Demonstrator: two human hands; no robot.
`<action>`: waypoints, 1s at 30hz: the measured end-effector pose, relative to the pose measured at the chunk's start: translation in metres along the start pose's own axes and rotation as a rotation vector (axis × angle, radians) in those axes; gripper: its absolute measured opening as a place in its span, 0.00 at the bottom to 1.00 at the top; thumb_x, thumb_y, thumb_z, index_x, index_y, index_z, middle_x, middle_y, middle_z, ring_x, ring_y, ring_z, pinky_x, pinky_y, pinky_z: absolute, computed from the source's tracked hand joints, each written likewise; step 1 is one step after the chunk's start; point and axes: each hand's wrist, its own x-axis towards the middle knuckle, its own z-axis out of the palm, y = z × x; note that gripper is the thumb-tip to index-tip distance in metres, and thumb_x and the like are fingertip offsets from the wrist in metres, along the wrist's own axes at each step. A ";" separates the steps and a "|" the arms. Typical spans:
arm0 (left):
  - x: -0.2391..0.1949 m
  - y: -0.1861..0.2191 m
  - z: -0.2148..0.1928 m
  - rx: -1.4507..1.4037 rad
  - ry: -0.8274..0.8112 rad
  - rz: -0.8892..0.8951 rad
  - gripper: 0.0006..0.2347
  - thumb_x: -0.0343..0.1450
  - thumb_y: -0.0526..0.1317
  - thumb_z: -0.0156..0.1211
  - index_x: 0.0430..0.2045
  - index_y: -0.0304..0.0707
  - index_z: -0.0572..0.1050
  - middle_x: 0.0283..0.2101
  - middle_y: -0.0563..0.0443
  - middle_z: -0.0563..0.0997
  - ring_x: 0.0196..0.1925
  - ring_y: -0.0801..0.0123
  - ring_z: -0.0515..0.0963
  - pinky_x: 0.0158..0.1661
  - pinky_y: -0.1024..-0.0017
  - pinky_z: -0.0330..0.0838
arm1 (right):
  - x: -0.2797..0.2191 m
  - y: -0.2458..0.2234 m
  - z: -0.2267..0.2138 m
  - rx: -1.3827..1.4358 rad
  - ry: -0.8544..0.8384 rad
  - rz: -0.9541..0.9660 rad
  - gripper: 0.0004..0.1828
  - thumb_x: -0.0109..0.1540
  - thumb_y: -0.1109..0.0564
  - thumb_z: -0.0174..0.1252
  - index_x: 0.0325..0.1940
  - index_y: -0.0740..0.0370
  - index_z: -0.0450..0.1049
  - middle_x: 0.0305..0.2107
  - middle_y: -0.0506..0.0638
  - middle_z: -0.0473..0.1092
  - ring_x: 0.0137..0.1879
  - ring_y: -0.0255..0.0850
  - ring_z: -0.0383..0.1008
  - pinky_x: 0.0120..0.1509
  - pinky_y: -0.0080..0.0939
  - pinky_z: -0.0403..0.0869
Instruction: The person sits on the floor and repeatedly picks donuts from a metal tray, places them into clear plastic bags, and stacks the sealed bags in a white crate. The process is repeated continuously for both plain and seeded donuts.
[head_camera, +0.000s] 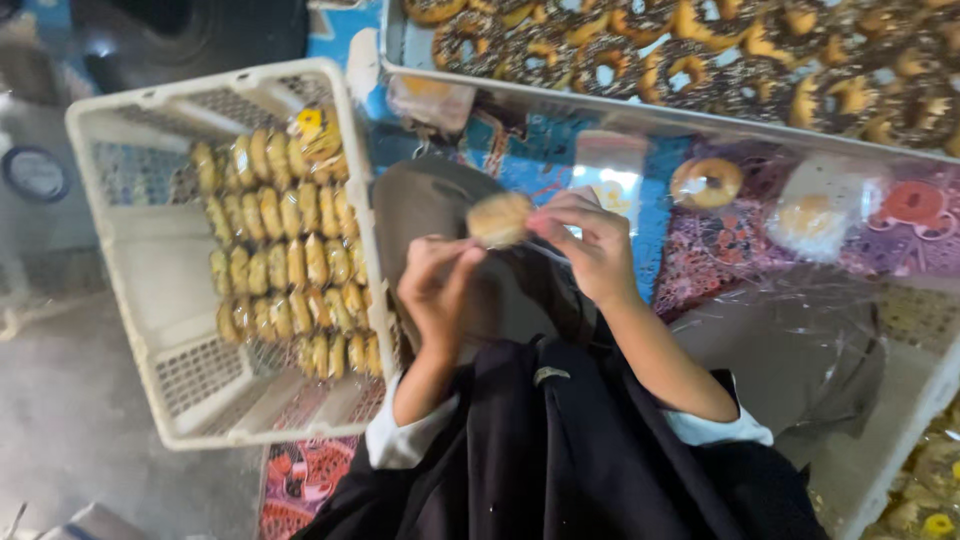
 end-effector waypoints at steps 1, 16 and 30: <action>-0.002 -0.006 -0.017 0.017 0.017 -0.161 0.04 0.72 0.34 0.69 0.33 0.30 0.81 0.34 0.49 0.81 0.39 0.73 0.75 0.42 0.74 0.68 | 0.005 0.008 0.010 -0.067 -0.073 -0.136 0.08 0.65 0.58 0.66 0.42 0.67 0.82 0.40 0.48 0.78 0.52 0.39 0.75 0.62 0.41 0.72; -0.037 -0.105 0.250 -0.062 -0.438 0.103 0.14 0.70 0.41 0.70 0.46 0.39 0.76 0.55 0.39 0.74 0.64 0.52 0.72 0.59 0.58 0.71 | -0.046 0.130 -0.175 -0.044 0.467 0.502 0.16 0.61 0.51 0.70 0.47 0.63 0.80 0.40 0.49 0.79 0.45 0.33 0.77 0.52 0.34 0.74; 0.000 -0.094 0.256 -0.562 -0.421 -0.684 0.46 0.58 0.36 0.80 0.63 0.28 0.46 0.57 0.36 0.71 0.58 0.57 0.75 0.58 0.63 0.73 | -0.035 0.127 -0.192 0.407 0.106 0.401 0.24 0.70 0.54 0.56 0.68 0.67 0.67 0.62 0.56 0.70 0.68 0.46 0.71 0.72 0.49 0.72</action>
